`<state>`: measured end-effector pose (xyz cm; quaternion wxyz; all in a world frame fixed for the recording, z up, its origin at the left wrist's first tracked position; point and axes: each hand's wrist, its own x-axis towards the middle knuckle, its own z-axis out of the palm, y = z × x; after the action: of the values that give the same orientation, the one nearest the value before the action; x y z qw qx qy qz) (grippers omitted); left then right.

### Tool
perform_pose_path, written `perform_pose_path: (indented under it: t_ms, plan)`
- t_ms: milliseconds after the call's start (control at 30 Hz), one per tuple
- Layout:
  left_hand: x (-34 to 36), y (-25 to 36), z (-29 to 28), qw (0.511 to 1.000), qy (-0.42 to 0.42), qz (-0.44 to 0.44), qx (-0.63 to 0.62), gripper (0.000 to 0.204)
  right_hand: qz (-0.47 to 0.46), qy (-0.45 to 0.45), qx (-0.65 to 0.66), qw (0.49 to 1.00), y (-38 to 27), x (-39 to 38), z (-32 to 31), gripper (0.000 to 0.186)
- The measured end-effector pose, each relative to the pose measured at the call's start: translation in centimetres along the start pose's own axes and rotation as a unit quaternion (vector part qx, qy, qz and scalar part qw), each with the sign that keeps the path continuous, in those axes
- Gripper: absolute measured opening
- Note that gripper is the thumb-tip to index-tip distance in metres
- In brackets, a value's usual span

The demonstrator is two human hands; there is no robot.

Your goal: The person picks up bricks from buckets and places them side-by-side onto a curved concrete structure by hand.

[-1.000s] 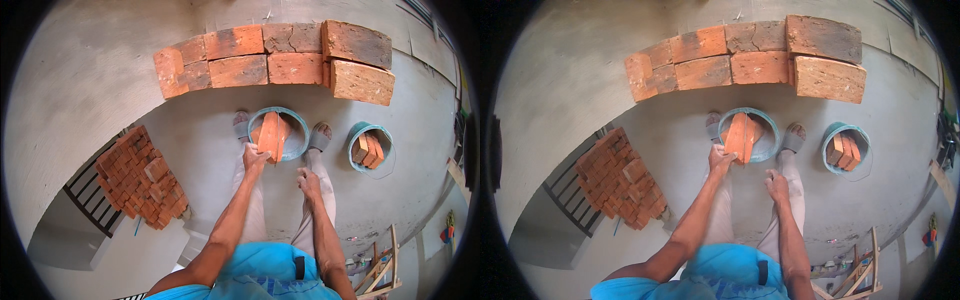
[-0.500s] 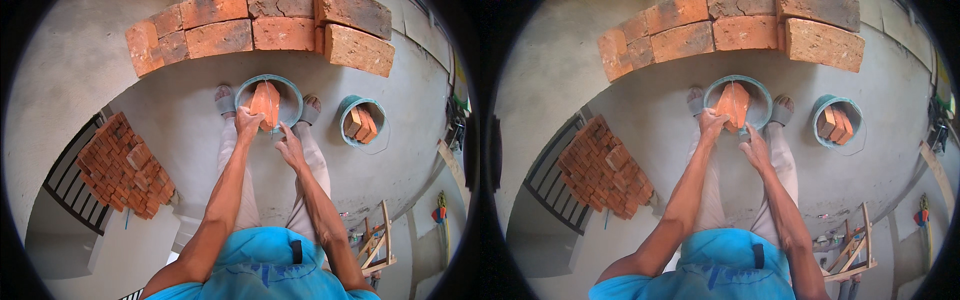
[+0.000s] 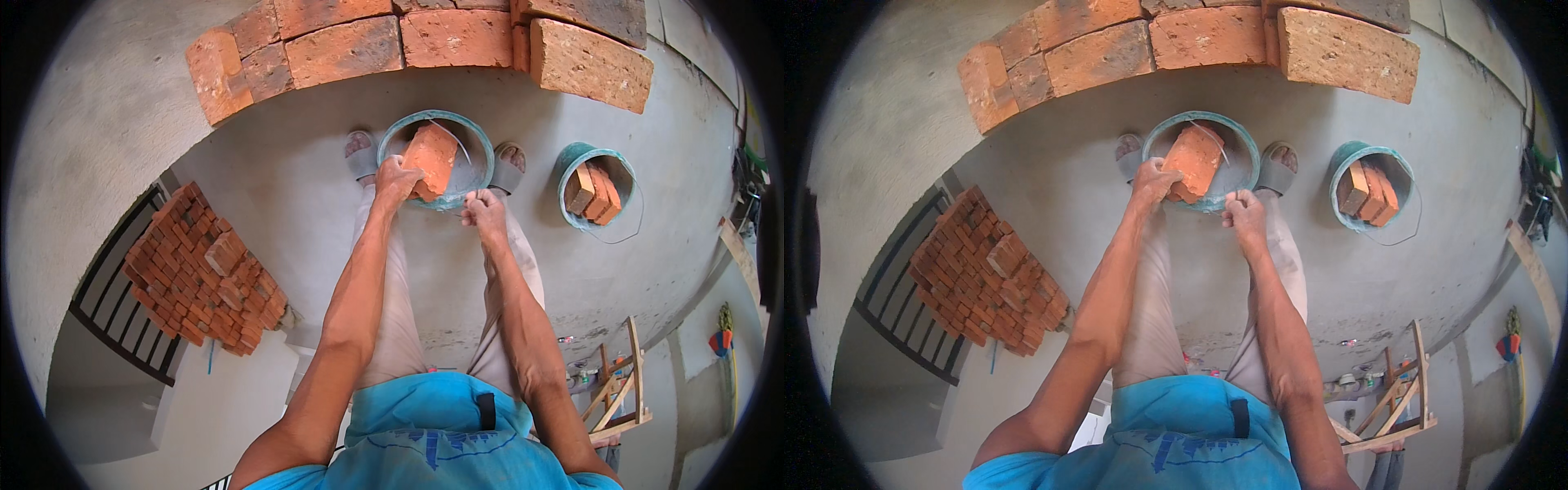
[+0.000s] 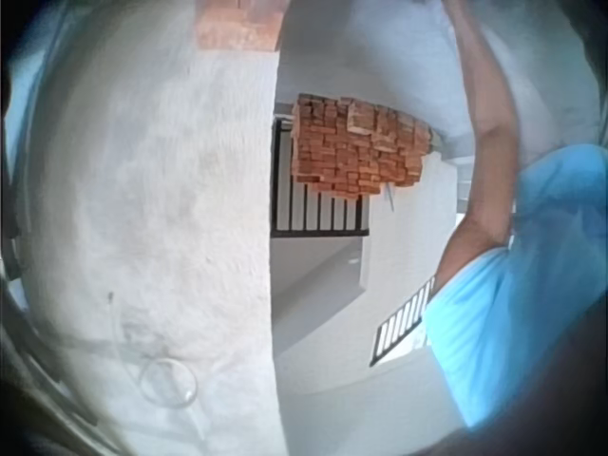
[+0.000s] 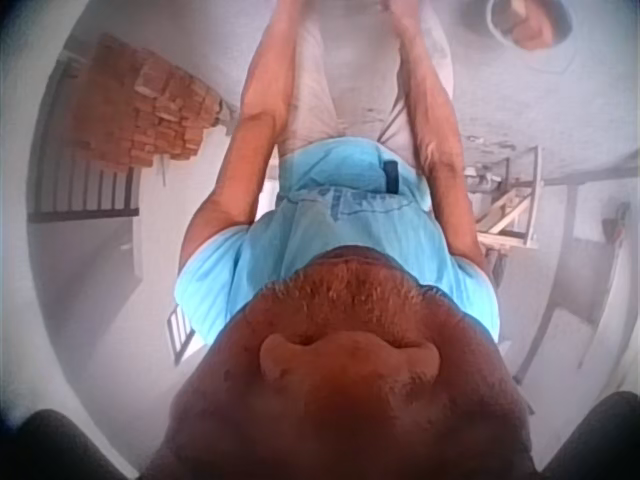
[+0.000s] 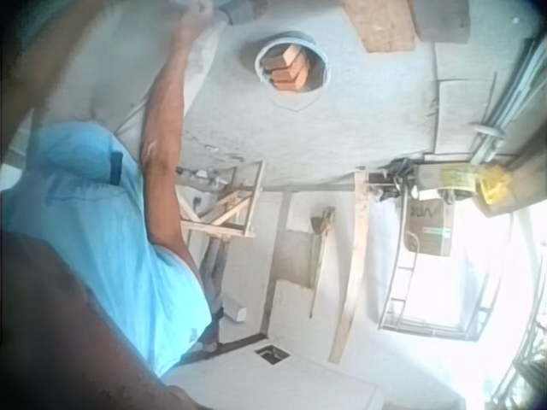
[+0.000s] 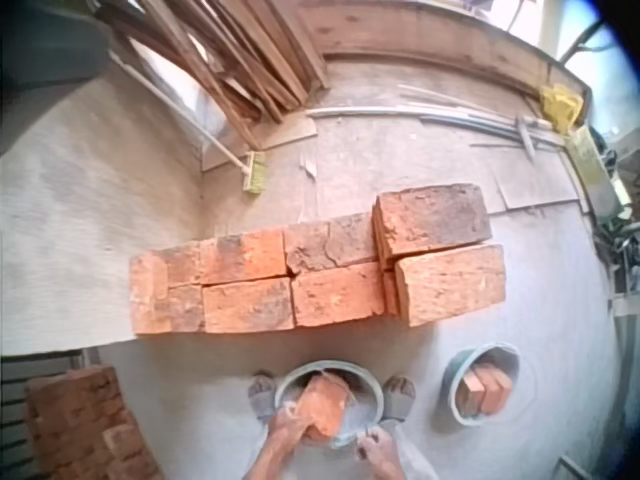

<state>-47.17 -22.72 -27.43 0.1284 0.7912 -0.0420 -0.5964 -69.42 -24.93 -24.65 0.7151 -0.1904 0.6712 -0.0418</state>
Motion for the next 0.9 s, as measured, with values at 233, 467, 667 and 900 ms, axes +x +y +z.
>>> perform_pose_path:
  t_ms: [233, 467, 667, 900]
  plan:
    - [-0.1, -0.1, -0.3, 0.998, -0.018, 0.038, -0.050, 0.038, -0.017, 0.049, 0.044, 0.998, 1.4, 2.2, -1.5, 0.053]
    - [-0.5, -0.2, -0.2, 1.000, -0.007, 0.014, -0.019, 0.048, -0.066, 0.066, -0.091, 0.992, 0.0, 1.2, -0.3, 0.095]
    - [-6.9, -0.3, -3.6, 0.998, 0.043, 0.037, -0.015, 0.049, -0.064, 0.059, -0.094, 0.992, 1.6, 2.4, -1.4, 0.098]
    - [-17.1, 0.3, -13.6, 0.969, 0.003, 0.045, -0.242, 0.053, -0.053, 0.057, -0.106, 0.991, -0.4, 0.9, -0.5, 0.096]
